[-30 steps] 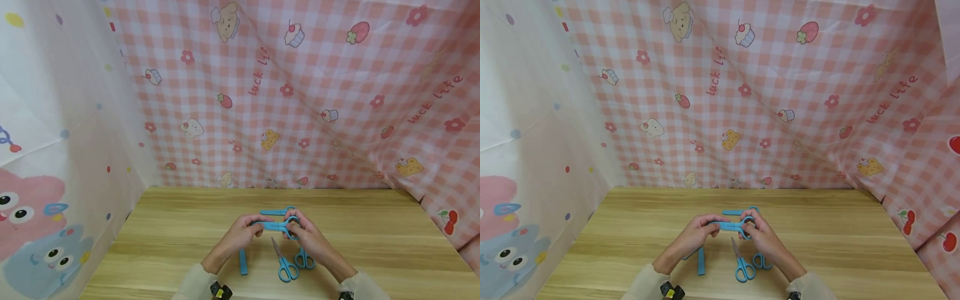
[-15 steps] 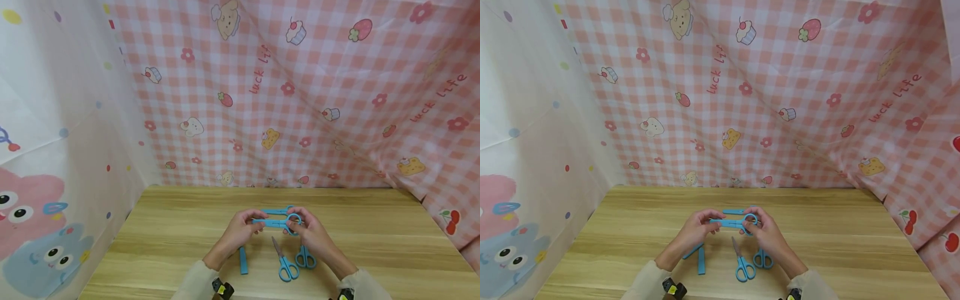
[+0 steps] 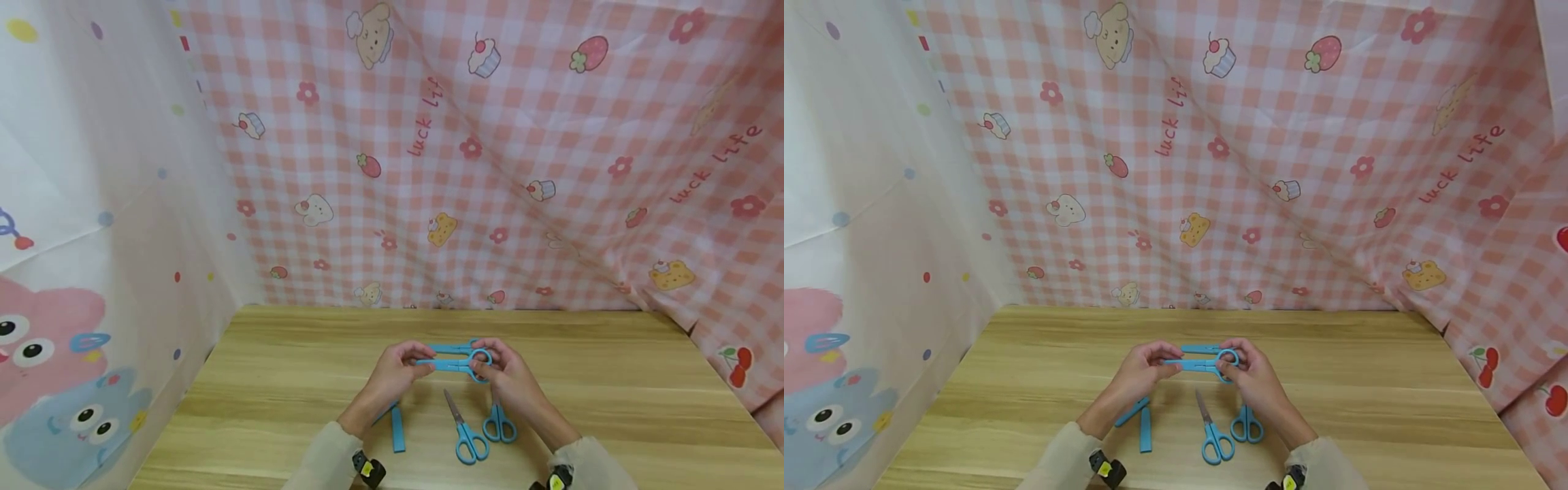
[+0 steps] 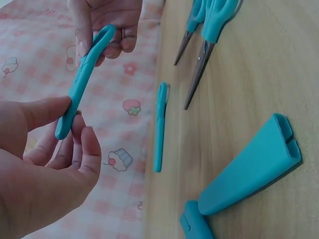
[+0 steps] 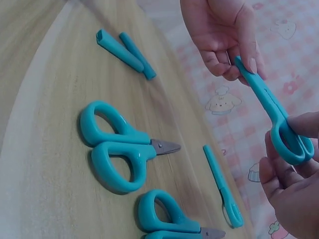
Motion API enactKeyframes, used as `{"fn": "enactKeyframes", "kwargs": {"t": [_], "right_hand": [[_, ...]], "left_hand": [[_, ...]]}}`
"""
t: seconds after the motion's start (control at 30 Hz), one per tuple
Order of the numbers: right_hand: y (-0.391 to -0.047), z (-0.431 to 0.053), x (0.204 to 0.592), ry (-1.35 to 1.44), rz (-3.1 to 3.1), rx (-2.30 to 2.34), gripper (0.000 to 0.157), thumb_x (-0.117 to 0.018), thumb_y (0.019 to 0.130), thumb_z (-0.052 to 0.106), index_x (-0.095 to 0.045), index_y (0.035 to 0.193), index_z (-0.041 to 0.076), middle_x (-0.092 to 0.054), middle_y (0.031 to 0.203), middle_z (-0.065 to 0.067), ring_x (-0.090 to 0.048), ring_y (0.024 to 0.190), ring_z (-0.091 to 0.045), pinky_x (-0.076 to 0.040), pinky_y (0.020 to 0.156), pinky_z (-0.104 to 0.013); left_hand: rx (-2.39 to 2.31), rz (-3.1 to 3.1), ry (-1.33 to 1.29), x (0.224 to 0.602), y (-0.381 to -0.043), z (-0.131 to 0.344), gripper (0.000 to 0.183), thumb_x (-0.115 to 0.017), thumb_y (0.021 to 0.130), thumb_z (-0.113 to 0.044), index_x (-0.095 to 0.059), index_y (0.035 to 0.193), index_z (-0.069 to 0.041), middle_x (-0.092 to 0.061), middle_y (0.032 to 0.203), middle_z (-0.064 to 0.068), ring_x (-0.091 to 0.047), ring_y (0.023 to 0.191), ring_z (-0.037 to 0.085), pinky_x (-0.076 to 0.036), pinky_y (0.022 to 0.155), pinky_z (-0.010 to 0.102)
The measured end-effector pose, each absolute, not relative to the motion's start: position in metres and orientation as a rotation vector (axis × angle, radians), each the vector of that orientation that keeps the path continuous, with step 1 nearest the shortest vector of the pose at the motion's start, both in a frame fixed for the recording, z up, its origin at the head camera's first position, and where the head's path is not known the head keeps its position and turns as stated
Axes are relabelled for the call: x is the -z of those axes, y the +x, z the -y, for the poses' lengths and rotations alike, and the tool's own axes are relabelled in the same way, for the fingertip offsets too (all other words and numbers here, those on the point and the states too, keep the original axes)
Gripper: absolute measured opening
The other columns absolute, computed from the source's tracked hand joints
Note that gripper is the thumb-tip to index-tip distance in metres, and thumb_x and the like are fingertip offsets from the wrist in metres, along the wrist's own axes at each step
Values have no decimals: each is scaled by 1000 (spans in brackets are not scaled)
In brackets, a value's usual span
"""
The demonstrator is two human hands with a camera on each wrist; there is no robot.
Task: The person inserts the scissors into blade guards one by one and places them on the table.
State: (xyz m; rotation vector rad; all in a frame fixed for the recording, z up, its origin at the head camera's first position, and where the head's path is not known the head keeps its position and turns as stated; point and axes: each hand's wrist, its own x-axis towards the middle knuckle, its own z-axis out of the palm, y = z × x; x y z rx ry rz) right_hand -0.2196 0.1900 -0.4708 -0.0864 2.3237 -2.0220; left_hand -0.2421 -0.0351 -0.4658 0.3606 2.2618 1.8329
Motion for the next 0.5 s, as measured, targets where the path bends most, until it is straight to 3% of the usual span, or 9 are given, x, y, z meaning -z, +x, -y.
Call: {"fn": "enactKeyframes", "kwargs": {"t": [0.3, 0.5], "right_hand": [[-226, -193, 477, -58, -2367, 1997, 31, -63, 95, 3, -51, 124, -4, -66, 96, -7, -56, 83, -13, -46, 73, -25], [-230, -193, 481, -26, -2392, 1968, 31, -62, 95, 3, -52, 123, -3, -67, 94, -6, -55, 80, -14, -44, 68, -24]], "left_hand": [[-1855, -2251, 251, 471, -249, 32, 28, -77, 86, -13, -66, 109, -1, -66, 100, 6, -60, 84, 15, -49, 75, 31], [-1840, -2256, 246, 476, -252, 30, 26, -74, 88, -11, -66, 109, 0, -65, 100, 7, -59, 85, 16, -48, 75, 29]]}}
